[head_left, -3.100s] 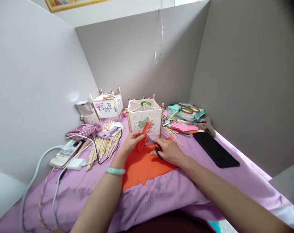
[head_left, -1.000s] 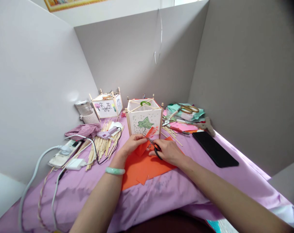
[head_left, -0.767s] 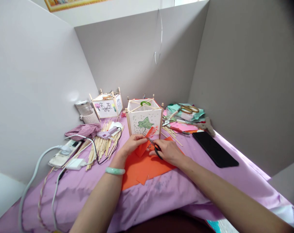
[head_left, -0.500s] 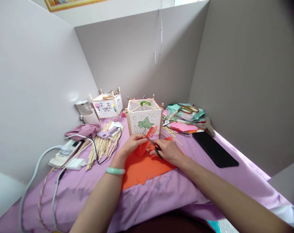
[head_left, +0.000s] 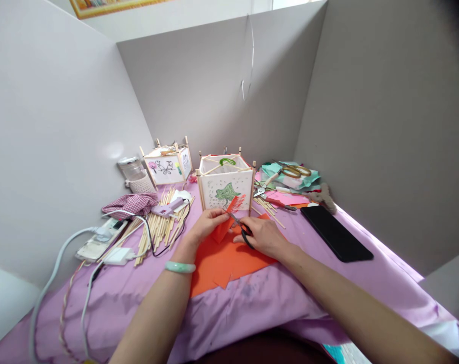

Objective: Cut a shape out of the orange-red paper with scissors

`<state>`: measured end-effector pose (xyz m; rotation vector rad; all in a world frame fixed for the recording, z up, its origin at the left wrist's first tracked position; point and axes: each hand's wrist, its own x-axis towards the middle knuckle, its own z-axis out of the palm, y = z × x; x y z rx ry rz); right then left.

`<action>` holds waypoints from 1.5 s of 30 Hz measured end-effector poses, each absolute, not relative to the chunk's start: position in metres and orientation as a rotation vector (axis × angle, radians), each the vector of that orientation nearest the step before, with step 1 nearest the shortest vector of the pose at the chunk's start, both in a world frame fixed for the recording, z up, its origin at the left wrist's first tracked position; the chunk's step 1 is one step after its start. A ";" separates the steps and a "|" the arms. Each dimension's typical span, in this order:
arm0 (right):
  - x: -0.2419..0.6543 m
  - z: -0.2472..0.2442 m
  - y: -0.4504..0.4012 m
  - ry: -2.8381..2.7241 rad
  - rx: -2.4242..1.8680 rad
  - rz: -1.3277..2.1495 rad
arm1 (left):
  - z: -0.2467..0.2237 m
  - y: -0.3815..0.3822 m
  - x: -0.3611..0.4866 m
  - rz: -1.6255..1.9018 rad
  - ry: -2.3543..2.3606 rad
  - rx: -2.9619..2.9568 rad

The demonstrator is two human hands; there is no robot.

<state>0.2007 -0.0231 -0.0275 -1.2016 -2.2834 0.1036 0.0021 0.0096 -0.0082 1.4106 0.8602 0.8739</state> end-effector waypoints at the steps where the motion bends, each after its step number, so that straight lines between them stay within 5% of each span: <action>1: 0.201 -0.028 -0.023 -2.280 -1.206 0.096 | -0.009 0.011 0.002 0.891 0.856 1.410; 45: 0.201 -0.027 -0.024 -2.282 -1.206 0.102 | -0.013 0.014 -0.001 0.911 0.855 1.442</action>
